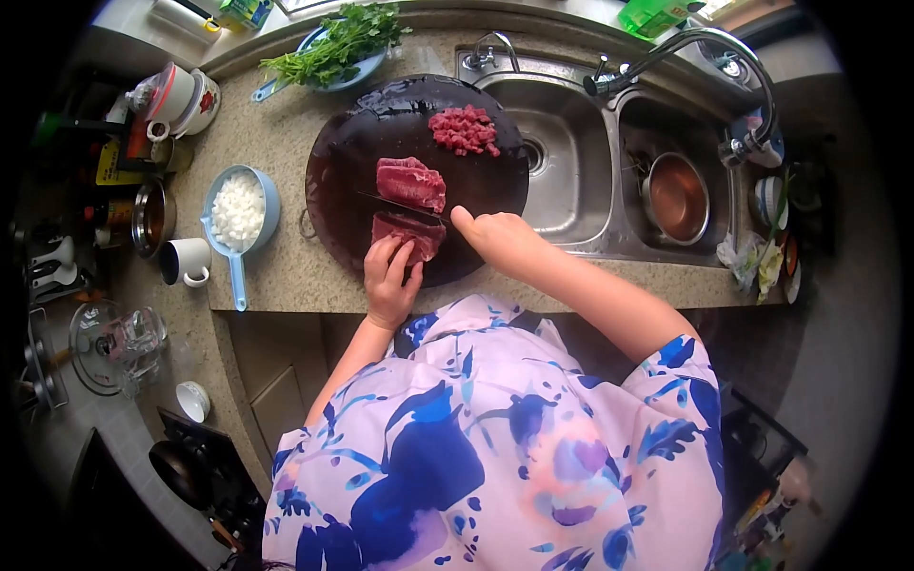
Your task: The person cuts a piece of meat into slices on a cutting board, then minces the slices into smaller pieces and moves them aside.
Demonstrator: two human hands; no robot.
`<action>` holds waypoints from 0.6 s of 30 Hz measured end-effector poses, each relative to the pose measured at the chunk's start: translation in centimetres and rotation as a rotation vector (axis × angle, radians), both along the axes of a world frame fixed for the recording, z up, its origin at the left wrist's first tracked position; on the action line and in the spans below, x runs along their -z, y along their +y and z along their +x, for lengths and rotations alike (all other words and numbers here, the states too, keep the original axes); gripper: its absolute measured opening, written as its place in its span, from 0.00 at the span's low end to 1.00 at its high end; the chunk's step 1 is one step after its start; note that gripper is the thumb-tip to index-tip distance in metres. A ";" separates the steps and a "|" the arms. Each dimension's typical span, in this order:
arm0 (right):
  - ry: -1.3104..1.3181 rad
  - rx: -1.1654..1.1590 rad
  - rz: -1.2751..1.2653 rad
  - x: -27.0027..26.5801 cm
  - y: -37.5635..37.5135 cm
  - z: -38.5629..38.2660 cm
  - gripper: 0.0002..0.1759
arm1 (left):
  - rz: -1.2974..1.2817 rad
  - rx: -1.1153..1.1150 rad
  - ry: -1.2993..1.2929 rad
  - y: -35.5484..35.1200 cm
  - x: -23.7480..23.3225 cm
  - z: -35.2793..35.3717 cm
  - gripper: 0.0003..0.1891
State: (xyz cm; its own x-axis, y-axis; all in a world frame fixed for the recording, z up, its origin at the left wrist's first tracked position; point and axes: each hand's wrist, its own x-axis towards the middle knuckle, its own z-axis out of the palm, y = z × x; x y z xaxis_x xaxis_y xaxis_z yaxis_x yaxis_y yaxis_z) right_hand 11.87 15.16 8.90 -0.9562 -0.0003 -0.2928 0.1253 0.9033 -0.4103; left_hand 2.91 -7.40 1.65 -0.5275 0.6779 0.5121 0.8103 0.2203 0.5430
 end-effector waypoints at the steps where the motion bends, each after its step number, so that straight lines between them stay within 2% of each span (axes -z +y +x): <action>1: -0.035 0.018 0.006 -0.2 -0.1 0.6 0.11 | 0.009 -0.002 -0.009 -0.1 0.1 0.1 0.21; 10: -0.092 0.132 -0.018 -3.4 -3.1 4.1 0.07 | 0.025 0.035 0.011 -0.4 0.2 -0.5 0.20; 13: -0.039 0.101 0.025 -4.1 -4.7 4.8 0.09 | 0.056 0.033 -0.027 -0.7 1.0 -0.5 0.20; 16: -0.103 0.101 0.067 -4.5 -5.9 4.7 0.11 | 0.073 0.032 0.001 -0.5 1.5 -0.7 0.19; 18: -0.103 0.115 0.094 -4.2 -6.3 4.6 0.12 | 0.073 0.048 -0.029 -0.6 2.1 -0.9 0.22</action>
